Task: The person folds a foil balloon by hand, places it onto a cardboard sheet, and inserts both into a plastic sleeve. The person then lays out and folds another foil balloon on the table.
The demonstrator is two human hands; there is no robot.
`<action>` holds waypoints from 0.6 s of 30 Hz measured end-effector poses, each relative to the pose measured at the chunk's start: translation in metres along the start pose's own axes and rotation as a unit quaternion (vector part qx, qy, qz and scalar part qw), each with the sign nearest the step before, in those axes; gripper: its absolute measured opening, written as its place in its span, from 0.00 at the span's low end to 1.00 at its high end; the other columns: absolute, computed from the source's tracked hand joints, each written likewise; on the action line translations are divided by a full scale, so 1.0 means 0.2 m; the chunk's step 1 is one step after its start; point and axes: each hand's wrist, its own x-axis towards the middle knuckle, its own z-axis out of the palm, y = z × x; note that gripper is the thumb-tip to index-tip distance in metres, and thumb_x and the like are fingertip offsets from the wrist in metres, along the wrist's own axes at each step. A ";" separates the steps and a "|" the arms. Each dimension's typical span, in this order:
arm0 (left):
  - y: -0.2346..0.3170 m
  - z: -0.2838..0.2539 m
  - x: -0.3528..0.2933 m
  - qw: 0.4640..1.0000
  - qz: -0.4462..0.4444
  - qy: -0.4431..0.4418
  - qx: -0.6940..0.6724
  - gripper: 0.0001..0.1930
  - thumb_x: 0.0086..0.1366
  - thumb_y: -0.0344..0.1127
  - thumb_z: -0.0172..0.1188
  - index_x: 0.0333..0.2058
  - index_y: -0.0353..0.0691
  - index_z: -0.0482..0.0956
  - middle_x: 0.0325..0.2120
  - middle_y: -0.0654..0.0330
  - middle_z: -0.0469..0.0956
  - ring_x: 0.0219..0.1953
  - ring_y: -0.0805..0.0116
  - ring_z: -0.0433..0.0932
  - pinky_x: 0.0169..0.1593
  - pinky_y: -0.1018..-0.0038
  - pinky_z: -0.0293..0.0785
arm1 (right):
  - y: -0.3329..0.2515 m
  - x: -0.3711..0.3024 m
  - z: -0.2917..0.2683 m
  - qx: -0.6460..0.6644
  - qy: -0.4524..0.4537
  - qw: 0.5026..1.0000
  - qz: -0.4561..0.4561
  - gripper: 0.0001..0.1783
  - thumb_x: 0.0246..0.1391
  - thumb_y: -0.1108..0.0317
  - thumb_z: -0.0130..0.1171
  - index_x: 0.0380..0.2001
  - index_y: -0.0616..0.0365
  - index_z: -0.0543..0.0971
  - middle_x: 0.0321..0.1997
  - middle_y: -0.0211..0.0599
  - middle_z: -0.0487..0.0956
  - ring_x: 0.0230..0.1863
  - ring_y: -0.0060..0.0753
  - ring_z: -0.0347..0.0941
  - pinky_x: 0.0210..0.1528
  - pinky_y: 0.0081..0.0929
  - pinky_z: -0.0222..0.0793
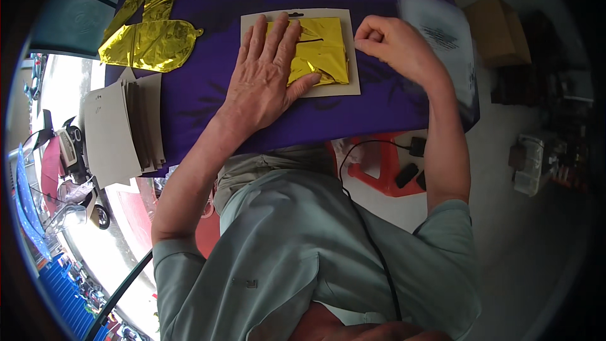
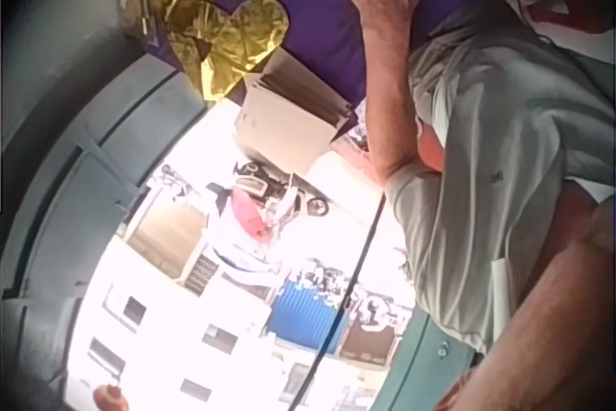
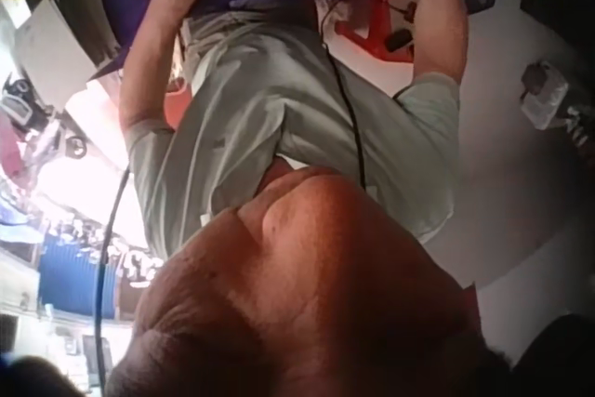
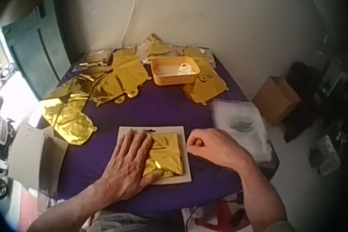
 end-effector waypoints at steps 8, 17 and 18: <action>0.00 0.00 0.00 1.000 0.011 -0.006 0.009 0.45 0.78 0.69 0.55 0.81 0.45 0.60 0.80 0.42 0.58 0.82 0.30 0.53 0.83 0.41 0.48 | -0.05 -0.09 0.17 -0.005 0.136 0.991 0.007 0.11 0.67 0.60 0.72 0.40 0.57 0.86 0.35 0.28 0.85 0.38 0.25 0.80 0.45 0.31 0.77; 0.01 0.00 0.01 0.999 0.026 -0.006 0.023 0.41 0.80 0.68 0.52 0.81 0.51 0.62 0.80 0.41 0.59 0.81 0.28 0.54 0.83 0.40 0.49 | -0.02 -0.10 0.21 -0.036 0.187 0.980 -0.053 0.11 0.71 0.60 0.68 0.42 0.58 0.87 0.39 0.29 0.83 0.45 0.32 0.77 0.52 0.35 0.75; 0.00 0.00 0.00 1.000 0.023 -0.005 0.020 0.41 0.80 0.68 0.52 0.81 0.51 0.62 0.80 0.41 0.59 0.81 0.27 0.54 0.83 0.40 0.49 | -0.02 -0.10 0.21 -0.012 0.171 0.984 -0.056 0.11 0.72 0.61 0.66 0.44 0.58 0.88 0.39 0.29 0.83 0.44 0.32 0.76 0.51 0.34 0.75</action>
